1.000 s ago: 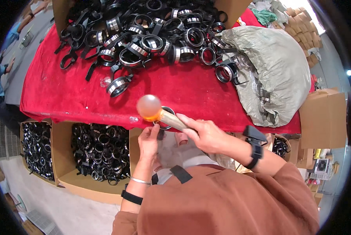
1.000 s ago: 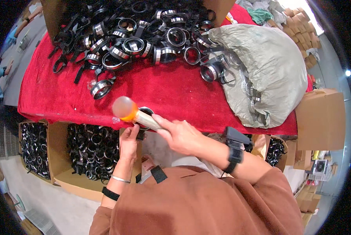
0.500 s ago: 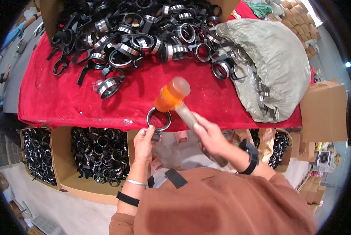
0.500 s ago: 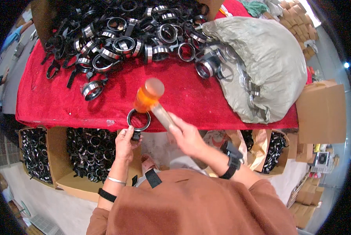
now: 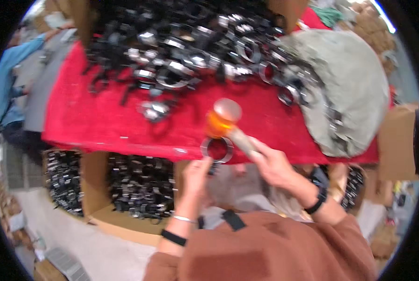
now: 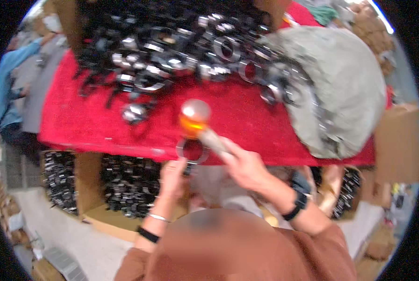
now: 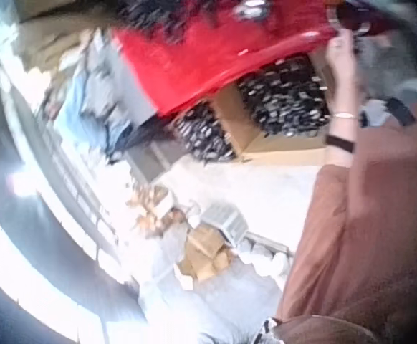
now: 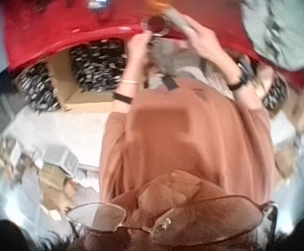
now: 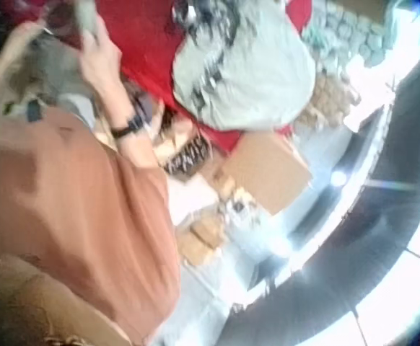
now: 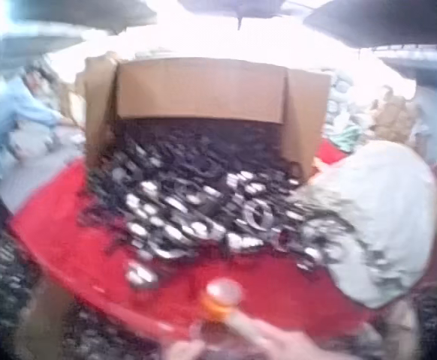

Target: The person picks up a clamp from a pile, strikes it with a mallet, and places it into a box. This process is repeated for several other clamps.

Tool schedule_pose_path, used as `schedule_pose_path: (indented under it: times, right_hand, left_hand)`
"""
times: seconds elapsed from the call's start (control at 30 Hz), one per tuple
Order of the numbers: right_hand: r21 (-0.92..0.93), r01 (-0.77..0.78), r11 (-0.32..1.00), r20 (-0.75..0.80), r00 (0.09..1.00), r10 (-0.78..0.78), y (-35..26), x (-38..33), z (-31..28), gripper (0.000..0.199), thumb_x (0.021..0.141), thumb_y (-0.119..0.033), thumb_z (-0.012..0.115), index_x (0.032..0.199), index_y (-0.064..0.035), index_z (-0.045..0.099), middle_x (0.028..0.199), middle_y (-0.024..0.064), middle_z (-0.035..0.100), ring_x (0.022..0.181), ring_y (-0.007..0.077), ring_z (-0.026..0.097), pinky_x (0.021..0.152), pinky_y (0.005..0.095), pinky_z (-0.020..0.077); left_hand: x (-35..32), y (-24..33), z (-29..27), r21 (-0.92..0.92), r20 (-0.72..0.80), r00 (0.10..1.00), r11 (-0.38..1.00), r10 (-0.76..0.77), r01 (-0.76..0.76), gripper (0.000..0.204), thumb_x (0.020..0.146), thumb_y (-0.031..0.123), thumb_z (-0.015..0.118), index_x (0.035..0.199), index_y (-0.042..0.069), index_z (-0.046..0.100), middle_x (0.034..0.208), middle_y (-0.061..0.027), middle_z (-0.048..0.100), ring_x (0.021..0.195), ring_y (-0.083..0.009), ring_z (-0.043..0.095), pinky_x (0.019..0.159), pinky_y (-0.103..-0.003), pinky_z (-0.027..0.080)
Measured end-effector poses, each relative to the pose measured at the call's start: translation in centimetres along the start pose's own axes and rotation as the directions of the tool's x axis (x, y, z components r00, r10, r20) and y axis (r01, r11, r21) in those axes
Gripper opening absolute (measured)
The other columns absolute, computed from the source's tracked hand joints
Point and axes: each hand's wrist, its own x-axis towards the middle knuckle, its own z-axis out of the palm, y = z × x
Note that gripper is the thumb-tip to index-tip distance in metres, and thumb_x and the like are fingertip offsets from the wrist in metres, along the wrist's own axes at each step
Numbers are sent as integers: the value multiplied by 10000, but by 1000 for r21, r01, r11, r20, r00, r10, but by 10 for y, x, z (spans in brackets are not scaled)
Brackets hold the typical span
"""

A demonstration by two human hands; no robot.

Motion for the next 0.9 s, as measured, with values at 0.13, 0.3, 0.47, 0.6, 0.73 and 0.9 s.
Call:
schedule_pose_path:
  times: [0.13,0.3,0.47,0.6,0.73,0.9]
  right_hand:
    - [111,91,990,-52,995,-85,-2,-13,-9,431,905,-171,436,1318,-54,403,926,131,648,803,235,648,722,346,502]
    - [474,31,880,-179,982,61,7,-51,8,412,914,-148,420,1307,-25,414,830,41,592,661,101,539,610,251,451]
    - [333,-107,937,-128,979,157,50,-43,24,376,914,-140,423,1261,0,456,1088,125,589,1003,216,545,900,315,405]
    - [489,1,872,-174,980,96,14,-62,-6,381,923,-140,411,1273,6,437,871,35,563,668,86,499,609,233,424]
    - [341,152,928,-277,959,-55,30,-80,9,367,896,-133,439,1245,-25,470,839,51,565,668,85,514,605,243,430]
    - [78,204,976,-251,951,-178,55,-65,32,378,899,-127,423,1261,-25,464,843,90,599,735,150,549,717,287,456]
  left_hand:
    - [-2,-4,4,-36,3,1000,999,16,-16,237,864,308,603,764,92,597,708,5,590,626,-93,528,585,-245,421]
    - [4,-11,-9,-58,78,996,997,-39,44,268,862,325,605,810,62,590,747,-32,624,660,-108,593,597,-253,473]
    - [6,-6,-7,-85,89,996,996,-14,21,304,834,360,638,830,58,600,703,-1,610,580,-63,548,512,-204,401]
    - [0,-6,-10,-154,102,995,988,7,9,317,834,377,632,858,65,582,714,-39,635,619,-98,613,537,-204,442]
    - [-6,-2,3,-163,111,994,986,-18,36,299,850,329,620,822,32,616,701,-51,633,579,-135,599,561,-254,483]
    - [6,-5,1,27,4,999,999,44,-44,332,842,349,611,749,32,650,685,-65,644,588,-138,600,555,-268,464]
